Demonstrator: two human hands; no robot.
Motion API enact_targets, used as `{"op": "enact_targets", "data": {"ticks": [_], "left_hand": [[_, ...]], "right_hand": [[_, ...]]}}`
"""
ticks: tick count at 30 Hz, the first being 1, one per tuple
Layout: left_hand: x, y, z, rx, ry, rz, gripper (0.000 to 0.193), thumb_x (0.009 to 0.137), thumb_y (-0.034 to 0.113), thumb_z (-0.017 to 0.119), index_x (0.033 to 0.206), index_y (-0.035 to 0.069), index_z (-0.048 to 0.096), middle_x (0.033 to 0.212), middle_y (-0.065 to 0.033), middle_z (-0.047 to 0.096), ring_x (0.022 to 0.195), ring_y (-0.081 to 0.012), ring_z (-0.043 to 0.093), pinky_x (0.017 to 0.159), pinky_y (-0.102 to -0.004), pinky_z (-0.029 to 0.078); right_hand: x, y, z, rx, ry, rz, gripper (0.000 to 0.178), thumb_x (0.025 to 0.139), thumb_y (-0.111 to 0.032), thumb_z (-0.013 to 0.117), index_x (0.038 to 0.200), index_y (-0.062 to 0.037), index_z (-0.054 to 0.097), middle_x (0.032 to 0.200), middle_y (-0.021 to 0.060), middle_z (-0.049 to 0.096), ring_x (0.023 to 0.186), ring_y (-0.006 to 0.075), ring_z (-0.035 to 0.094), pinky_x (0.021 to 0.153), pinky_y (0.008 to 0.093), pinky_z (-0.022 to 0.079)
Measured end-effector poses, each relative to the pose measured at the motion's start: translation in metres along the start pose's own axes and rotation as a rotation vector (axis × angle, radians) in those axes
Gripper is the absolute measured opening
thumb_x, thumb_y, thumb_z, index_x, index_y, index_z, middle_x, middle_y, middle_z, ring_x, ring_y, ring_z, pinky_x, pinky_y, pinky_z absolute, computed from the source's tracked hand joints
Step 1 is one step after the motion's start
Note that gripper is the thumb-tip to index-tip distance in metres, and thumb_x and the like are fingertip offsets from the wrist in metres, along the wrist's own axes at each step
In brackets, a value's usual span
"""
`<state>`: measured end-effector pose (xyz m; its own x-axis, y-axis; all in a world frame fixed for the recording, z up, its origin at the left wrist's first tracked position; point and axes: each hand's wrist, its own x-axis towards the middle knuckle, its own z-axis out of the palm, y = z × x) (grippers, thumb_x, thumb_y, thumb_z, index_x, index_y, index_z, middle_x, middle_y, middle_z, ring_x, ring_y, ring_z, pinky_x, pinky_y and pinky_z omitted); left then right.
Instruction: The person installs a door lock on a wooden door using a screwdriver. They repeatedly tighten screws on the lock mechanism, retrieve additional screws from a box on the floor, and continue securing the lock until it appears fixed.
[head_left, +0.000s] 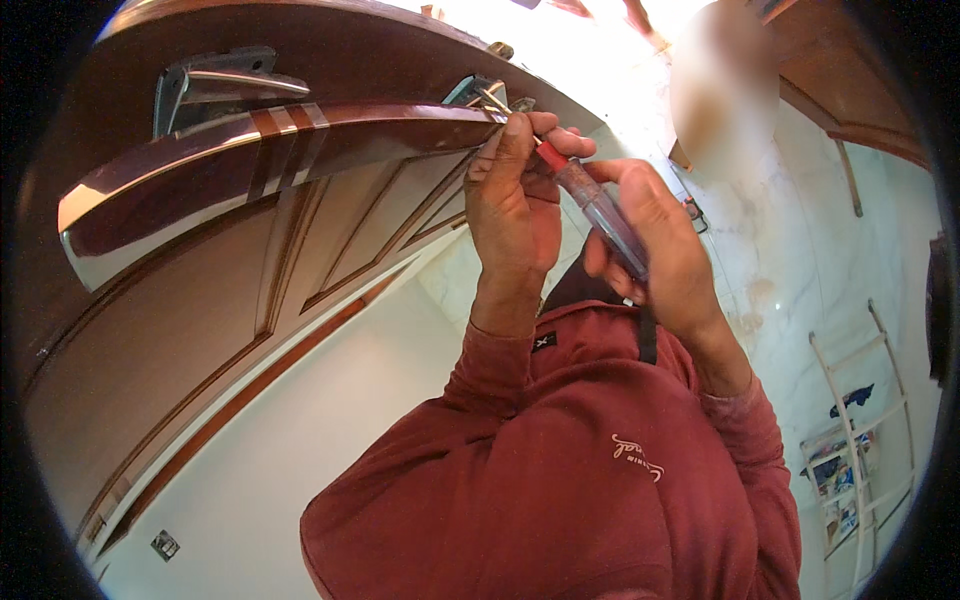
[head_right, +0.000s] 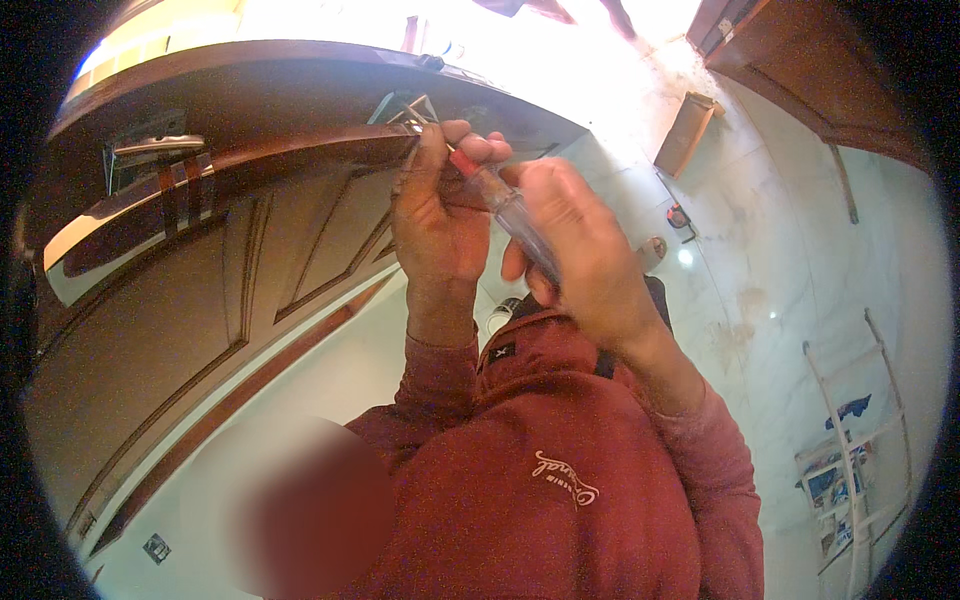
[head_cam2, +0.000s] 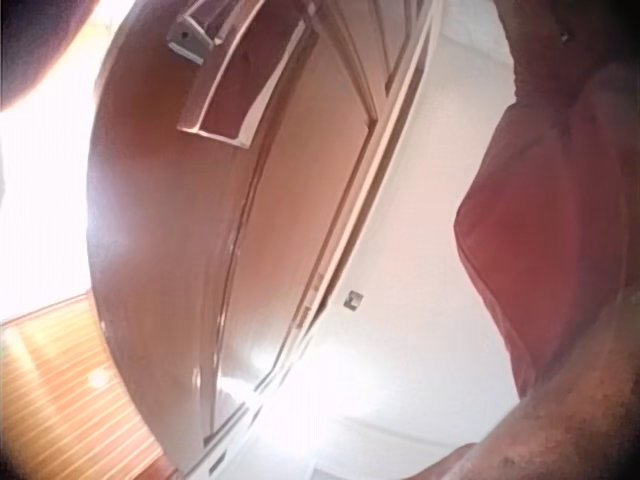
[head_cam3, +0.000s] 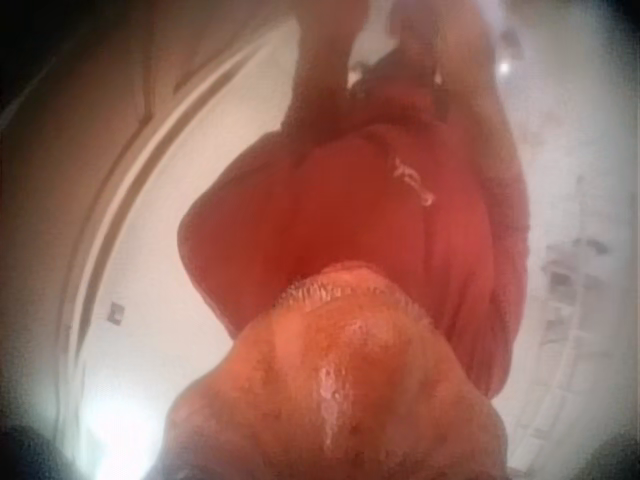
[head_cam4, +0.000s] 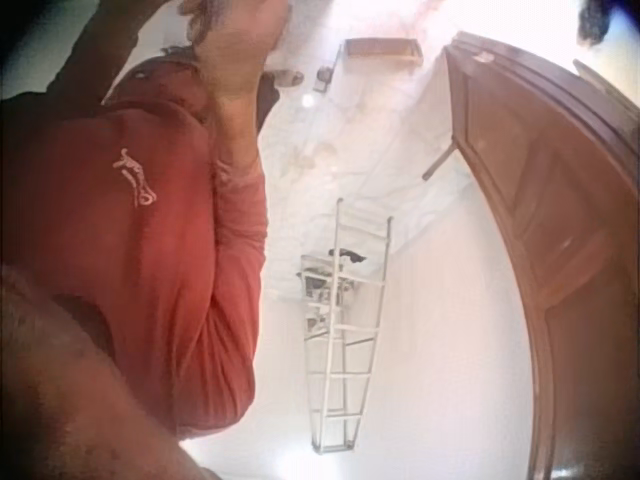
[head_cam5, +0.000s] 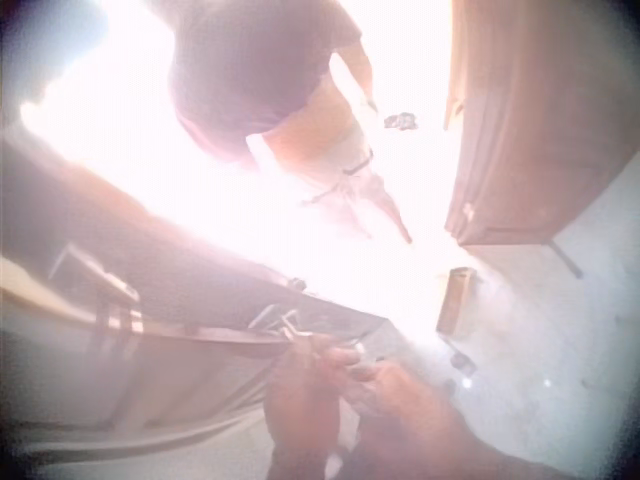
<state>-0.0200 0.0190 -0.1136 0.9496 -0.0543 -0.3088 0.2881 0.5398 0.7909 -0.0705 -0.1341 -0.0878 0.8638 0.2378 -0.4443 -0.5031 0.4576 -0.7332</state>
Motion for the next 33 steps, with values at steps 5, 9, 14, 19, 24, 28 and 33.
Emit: {"op": "enact_targets", "data": {"ticks": [5, 9, 14, 19, 24, 28, 33], "left_hand": [[0.005, 0.003, 0.002, -0.033, -0.013, 0.003, 0.028, 0.103, 0.029, 0.057, 0.109, 0.003, 0.067, 0.095, -0.0088, 0.074, 0.094, -0.0260, 0.071, 0.088, -0.0395, 0.056], [-0.005, 0.013, 0.005, -0.110, 0.034, -0.089, 0.028, 0.103, 0.029, 0.057, 0.108, 0.002, 0.067, 0.092, -0.0105, 0.074, 0.091, -0.0250, 0.071, 0.085, -0.0376, 0.056], [-0.003, 0.004, 0.001, -0.005, 0.050, 0.054, 0.029, 0.104, 0.028, 0.056, 0.107, 0.001, 0.065, 0.090, -0.0140, 0.073, 0.084, -0.0238, 0.072, 0.078, -0.0355, 0.057], [-0.003, 0.008, 0.002, -0.069, 0.041, -0.007, 0.029, 0.104, 0.027, 0.057, 0.108, 0.000, 0.065, 0.091, -0.0143, 0.073, 0.087, -0.0244, 0.072, 0.082, -0.0352, 0.056], [-0.004, 0.005, -0.004, -0.101, -0.047, -0.073, 0.027, 0.103, 0.026, 0.057, 0.112, 0.002, 0.066, 0.100, -0.0115, 0.074, 0.101, -0.0279, 0.070, 0.092, -0.0420, 0.056], [-0.003, -0.001, -0.005, -0.038, 0.028, 0.037, 0.026, 0.103, 0.023, 0.056, 0.110, 0.000, 0.067, 0.092, -0.0134, 0.073, 0.088, -0.0247, 0.072, 0.086, -0.0349, 0.056], [-0.003, 0.004, -0.001, -0.041, 0.031, -0.006, 0.027, 0.103, 0.025, 0.057, 0.105, 0.000, 0.069, 0.090, -0.0125, 0.074, 0.087, -0.0244, 0.072, 0.082, -0.0354, 0.057]], "right_hand": [[-0.002, 0.007, 0.010, -1.263, 0.258, -0.625, 0.035, 0.104, -0.035, 0.053, 0.124, -0.0060, 0.055, 0.070, 0.0057, 0.053, 0.057, 0.0151, 0.057, 0.052, 0.0305, 0.045], [-0.006, 0.001, 0.016, 0.034, -0.048, 0.073, 0.031, 0.104, -0.032, 0.053, 0.119, -0.0049, 0.054, 0.071, 0.0025, 0.053, 0.050, 0.0106, 0.049, 0.046, 0.0263, 0.039], [-0.003, -0.008, 0.012, 0.045, -0.009, 0.083, 0.026, 0.105, -0.029, 0.051, 0.117, -0.0063, 0.054, 0.075, 0.0037, 0.058, 0.049, 0.0085, 0.046, 0.043, 0.0239, 0.036], [-0.005, 0.011, 0.020, -0.768, 0.171, -0.498, 0.025, 0.107, -0.031, 0.047, 0.119, -0.0092, 0.053, 0.075, 0.0039, 0.058, 0.046, 0.0071, 0.042, 0.040, 0.0224, 0.032], [0.000, 0.016, 0.008, 0.774, -0.213, 0.201, 0.026, 0.108, -0.032, 0.042, 0.120, -0.0114, 0.053, 0.074, 0.0038, 0.058, 0.044, 0.0054, 0.037, 0.038, 0.0208, 0.028], [0.000, 0.007, 0.008, 0.077, -0.010, 0.069, 0.030, 0.106, -0.032, 0.047, 0.124, -0.0082, 0.051, 0.074, 0.0074, 0.059, 0.045, 0.0139, 0.050, 0.039, 0.0267, 0.038], [-0.005, 0.010, 0.019, -1.153, 0.205, -0.603, 0.045, 0.094, -0.020, 0.065, 0.133, -0.0046, 0.050, 0.084, 0.0163, 0.060, 0.067, 0.0382, 0.067, 0.054, 0.0452, 0.054]]}}
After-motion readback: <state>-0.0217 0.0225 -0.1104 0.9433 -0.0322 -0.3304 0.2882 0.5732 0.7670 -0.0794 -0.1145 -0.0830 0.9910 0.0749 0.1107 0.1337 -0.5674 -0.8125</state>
